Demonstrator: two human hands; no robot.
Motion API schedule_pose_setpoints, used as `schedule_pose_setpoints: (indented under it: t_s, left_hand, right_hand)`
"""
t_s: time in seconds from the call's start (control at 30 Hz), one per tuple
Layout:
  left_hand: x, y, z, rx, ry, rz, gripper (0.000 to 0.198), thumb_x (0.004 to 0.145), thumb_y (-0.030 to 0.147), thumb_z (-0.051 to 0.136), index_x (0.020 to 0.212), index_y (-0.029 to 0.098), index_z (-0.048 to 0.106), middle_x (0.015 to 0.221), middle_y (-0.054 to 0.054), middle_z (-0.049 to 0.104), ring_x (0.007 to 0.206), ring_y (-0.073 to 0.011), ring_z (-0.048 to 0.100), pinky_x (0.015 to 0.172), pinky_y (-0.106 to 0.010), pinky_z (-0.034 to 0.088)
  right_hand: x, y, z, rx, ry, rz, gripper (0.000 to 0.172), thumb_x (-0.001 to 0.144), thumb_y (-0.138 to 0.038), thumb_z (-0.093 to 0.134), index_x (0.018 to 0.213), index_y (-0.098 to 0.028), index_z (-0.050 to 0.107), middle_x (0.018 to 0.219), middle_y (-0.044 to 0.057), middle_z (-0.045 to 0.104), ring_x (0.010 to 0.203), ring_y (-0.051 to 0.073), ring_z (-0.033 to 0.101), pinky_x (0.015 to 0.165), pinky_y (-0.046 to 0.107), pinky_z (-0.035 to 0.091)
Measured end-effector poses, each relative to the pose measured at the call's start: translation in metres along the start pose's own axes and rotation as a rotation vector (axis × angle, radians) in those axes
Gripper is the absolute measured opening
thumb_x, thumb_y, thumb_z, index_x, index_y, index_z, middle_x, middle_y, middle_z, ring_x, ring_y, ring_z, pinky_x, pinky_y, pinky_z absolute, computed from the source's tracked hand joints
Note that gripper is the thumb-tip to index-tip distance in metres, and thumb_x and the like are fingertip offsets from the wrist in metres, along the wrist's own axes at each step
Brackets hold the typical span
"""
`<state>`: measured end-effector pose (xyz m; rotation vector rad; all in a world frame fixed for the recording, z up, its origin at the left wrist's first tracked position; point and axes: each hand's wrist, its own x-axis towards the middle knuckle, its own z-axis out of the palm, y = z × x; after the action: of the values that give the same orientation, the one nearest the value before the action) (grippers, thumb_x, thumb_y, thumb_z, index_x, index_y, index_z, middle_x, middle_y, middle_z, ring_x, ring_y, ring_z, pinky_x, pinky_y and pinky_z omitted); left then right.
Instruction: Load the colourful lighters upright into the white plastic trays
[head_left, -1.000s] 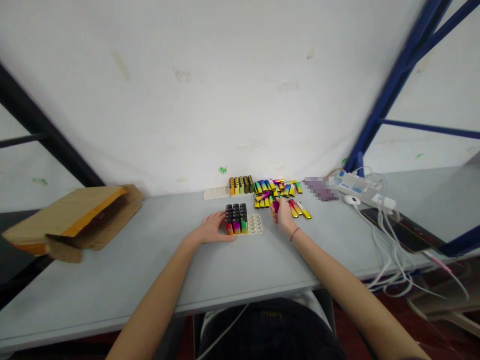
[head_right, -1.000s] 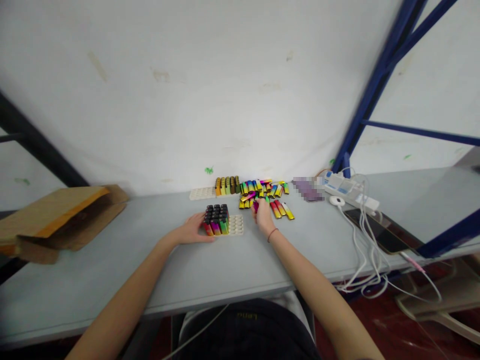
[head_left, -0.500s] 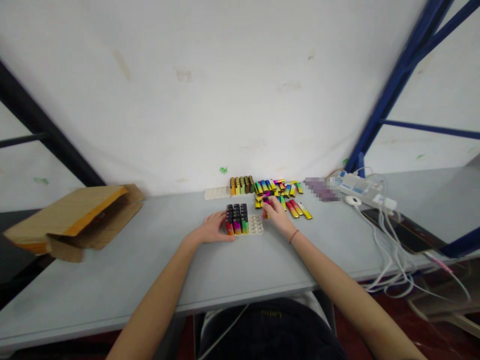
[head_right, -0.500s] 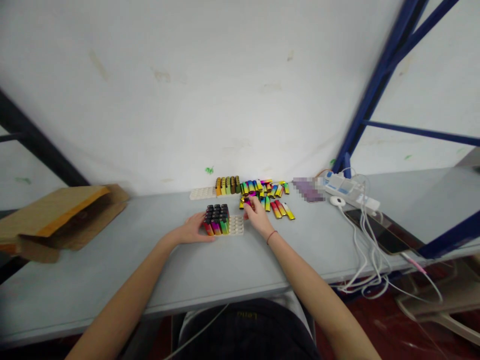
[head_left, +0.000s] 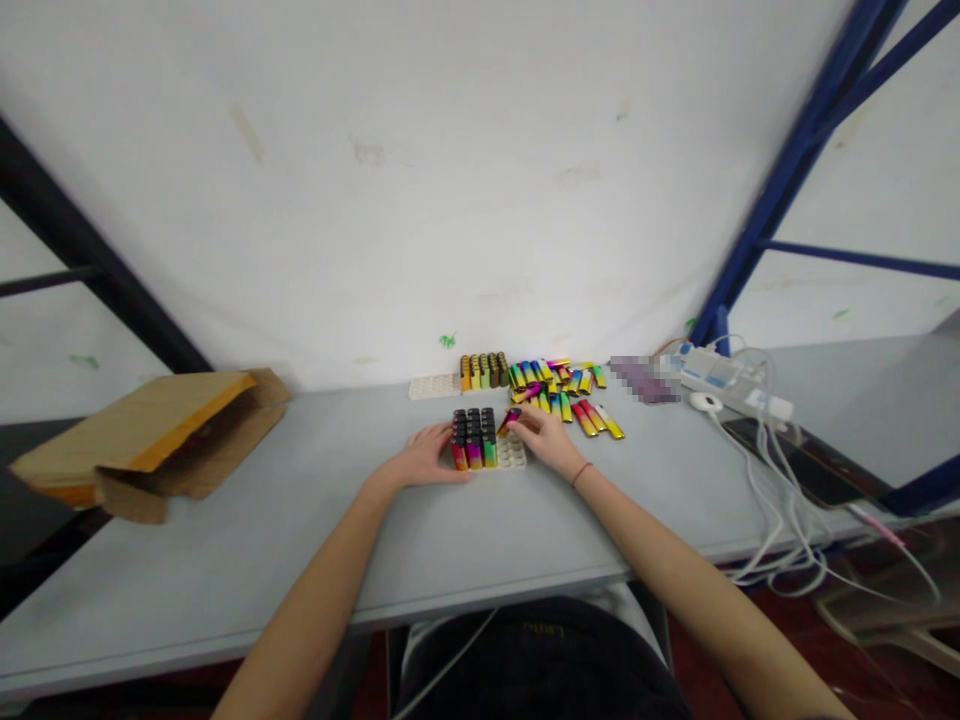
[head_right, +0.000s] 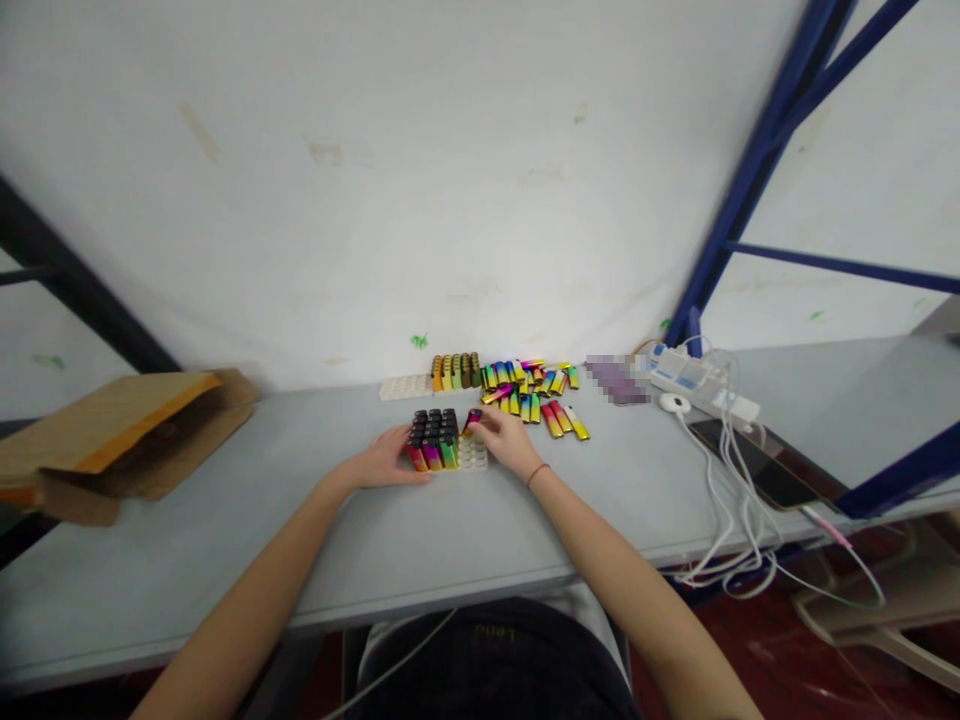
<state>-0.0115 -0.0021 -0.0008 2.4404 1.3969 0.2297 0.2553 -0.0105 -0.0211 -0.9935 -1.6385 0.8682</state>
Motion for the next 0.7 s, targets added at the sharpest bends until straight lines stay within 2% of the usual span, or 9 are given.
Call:
schedule_pose_setpoints:
  t_s: [0.13,0.27,0.37,0.5,0.57,0.63,0.7]
  left_hand:
    - [0.000,0.000,0.000,0.001,-0.015,-0.013,0.099,0.065,0.068,0.074,0.146,0.018,0.045,0.155,-0.015,0.043,0.142,-0.0403,0.039,0.118,-0.052,0.029]
    - [0.000,0.000,0.001,0.002,-0.012,-0.011,0.096,0.065,0.065,0.076,0.144,0.018,0.048,0.155,-0.016,0.044,0.142,-0.0396,0.039,0.119,-0.051,0.029]
    - [0.000,0.000,0.001,0.000,0.000,-0.010,0.095,0.065,0.063,0.077,0.144,0.019,0.048,0.153,-0.015,0.046,0.140,-0.0391,0.041,0.118,-0.051,0.030]
    - [0.000,0.000,0.001,0.002,0.002,-0.008,0.097,0.066,0.064,0.076,0.147,0.020,0.046,0.154,-0.014,0.045,0.140,-0.0391,0.042,0.118,-0.050,0.031]
    - [0.000,0.000,0.000,0.006,-0.004,-0.014,0.099,0.066,0.065,0.075,0.148,0.020,0.045,0.155,-0.014,0.044,0.140,-0.0397,0.041,0.118,-0.050,0.030]
    - [0.000,0.000,0.000,0.006,-0.013,-0.016,0.099,0.065,0.066,0.075,0.148,0.019,0.045,0.155,-0.015,0.043,0.141,-0.0404,0.040,0.118,-0.050,0.030]
    - [0.000,-0.001,0.001,0.000,-0.015,-0.009,0.098,0.065,0.065,0.075,0.147,0.019,0.047,0.155,-0.014,0.043,0.141,-0.0403,0.039,0.119,-0.050,0.029]
  right_hand:
    - [0.001,-0.004,0.003,-0.203,0.041,-0.077,0.037,0.088,-0.032,0.061,0.124,-0.022,0.061,0.098,0.007,0.072,0.092,0.022,0.070,0.091,0.039,0.053]
    - [0.002,-0.010,0.006,-0.404,-0.039,-0.148,0.034,0.090,-0.023,0.057,0.123,-0.024,0.063,0.108,0.008,0.073,0.096,0.023,0.069,0.093,0.039,0.052]
    - [0.000,-0.014,0.007,-0.471,-0.067,-0.224,0.039,0.091,-0.018,0.050,0.126,-0.026,0.063,0.118,0.007,0.070,0.106,0.023,0.066,0.099,0.039,0.049]
    - [0.001,-0.018,-0.009,-0.524,-0.012,-0.304,0.043,0.092,-0.021,0.048,0.134,-0.024,0.060,0.126,0.009,0.066,0.116,0.024,0.061,0.105,0.040,0.045]
    - [0.002,-0.018,-0.031,-0.598,0.082,-0.218,0.044,0.091,-0.019,0.048,0.133,-0.022,0.060,0.125,0.010,0.067,0.115,0.025,0.061,0.104,0.041,0.045]
    - [0.003,-0.014,-0.059,-0.726,0.222,0.013,0.038,0.087,-0.015,0.048,0.119,-0.017,0.068,0.113,0.013,0.071,0.106,0.026,0.064,0.098,0.038,0.048]
    - [0.001,-0.007,-0.089,-0.885,0.291,0.266,0.035,0.086,-0.015,0.050,0.112,-0.012,0.072,0.109,0.018,0.071,0.104,0.028,0.065,0.093,0.036,0.048]
